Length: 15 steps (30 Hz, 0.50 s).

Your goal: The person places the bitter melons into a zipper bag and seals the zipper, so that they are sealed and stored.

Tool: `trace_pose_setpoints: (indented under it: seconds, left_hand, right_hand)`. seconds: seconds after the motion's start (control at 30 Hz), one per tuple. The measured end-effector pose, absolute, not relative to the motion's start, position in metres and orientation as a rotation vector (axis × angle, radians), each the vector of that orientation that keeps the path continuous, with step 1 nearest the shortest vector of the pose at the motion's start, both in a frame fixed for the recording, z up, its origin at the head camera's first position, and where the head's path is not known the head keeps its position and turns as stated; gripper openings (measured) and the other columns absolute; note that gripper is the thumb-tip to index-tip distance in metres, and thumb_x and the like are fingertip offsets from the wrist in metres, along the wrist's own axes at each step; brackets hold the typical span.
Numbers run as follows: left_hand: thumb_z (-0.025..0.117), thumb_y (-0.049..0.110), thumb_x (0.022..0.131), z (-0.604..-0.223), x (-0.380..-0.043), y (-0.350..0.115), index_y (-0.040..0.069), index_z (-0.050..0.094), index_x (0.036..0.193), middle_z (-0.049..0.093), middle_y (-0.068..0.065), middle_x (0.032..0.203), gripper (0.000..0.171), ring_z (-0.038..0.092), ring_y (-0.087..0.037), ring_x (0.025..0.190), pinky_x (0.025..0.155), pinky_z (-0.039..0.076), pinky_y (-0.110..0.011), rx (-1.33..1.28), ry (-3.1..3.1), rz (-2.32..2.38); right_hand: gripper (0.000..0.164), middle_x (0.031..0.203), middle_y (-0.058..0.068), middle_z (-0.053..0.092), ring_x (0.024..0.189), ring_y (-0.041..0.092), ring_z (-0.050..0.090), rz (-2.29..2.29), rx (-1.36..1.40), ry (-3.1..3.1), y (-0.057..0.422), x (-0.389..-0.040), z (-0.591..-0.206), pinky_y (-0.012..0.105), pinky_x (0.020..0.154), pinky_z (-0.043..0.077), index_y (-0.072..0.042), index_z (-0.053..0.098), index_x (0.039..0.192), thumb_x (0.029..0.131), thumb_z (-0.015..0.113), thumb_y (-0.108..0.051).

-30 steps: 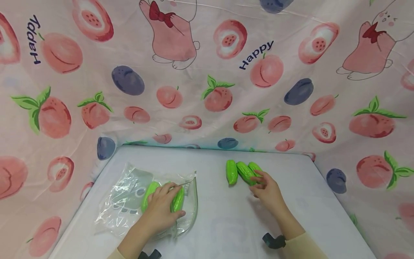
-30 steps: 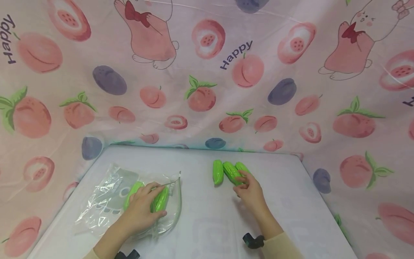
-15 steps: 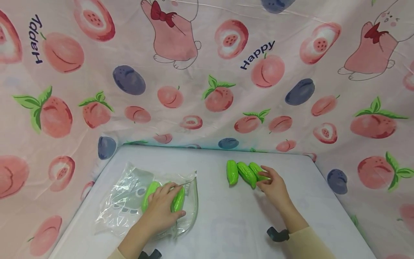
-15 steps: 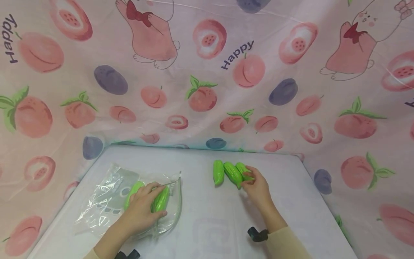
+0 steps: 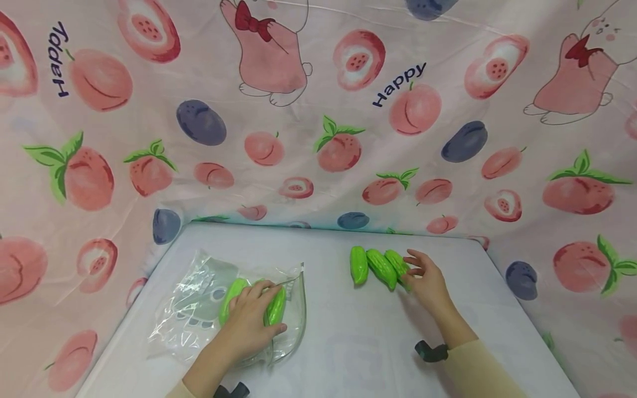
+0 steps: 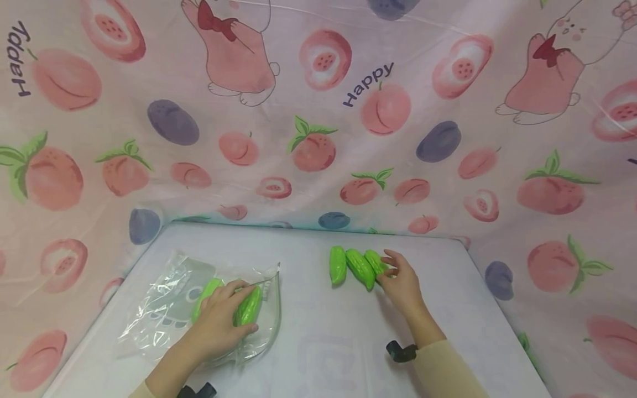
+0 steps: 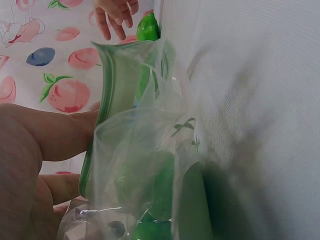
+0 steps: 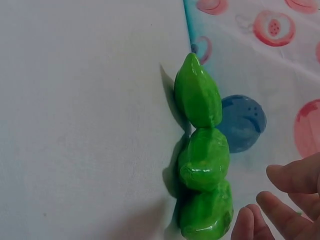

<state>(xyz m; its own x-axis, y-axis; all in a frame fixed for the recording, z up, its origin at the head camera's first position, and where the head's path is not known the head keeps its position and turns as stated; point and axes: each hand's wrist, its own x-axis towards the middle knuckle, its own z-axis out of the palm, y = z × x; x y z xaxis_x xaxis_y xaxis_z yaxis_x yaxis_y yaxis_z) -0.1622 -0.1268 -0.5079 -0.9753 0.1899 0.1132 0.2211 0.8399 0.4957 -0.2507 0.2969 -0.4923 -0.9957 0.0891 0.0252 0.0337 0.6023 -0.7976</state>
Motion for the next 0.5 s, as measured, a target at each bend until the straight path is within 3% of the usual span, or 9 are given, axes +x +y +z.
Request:
trace_pose_setpoints:
  seconds: [0.1,0.3,0.5]
  left_hand:
    - [0.094,0.04,0.08,-0.508,-0.162,-0.127,0.021,0.057,0.156,0.054,-0.001,0.157,0.086,0.048,-0.033,0.144,0.112,0.038,-0.063,-0.332,-2.955,-0.811]
    - [0.094,0.04,0.079,-0.508,-0.162,-0.127,0.021,0.058,0.155,0.054,-0.001,0.157,0.086,0.048,-0.033,0.143,0.111,0.039,-0.062,-0.339,-2.956,-0.81]
    - [0.094,0.041,0.08,-0.508,-0.163,-0.127,0.022,0.058,0.155,0.054,0.0,0.156,0.085,0.048,-0.033,0.143,0.111,0.038,-0.062,-0.332,-2.956,-0.809]
  right_hand:
    - [0.071,0.157,0.02,0.059,0.129,0.04,0.063,1.346,-0.095,-2.761,0.299,-0.254,-0.493,0.022,0.087,0.058,-0.01,0.042,0.163,0.098,0.069,0.0]
    - [0.069,0.157,0.021,0.059,0.136,0.043,0.06,1.307,-0.099,-2.765,0.304,-0.26,-0.496,0.055,0.109,0.055,-0.008,0.042,0.163,0.1,0.068,0.0]
    - [0.069,0.158,0.022,0.057,0.142,0.046,0.055,1.353,-0.082,-2.742,0.307,-0.266,-0.497,0.061,0.116,0.049,-0.007,0.042,0.163,0.1,0.067,0.001]
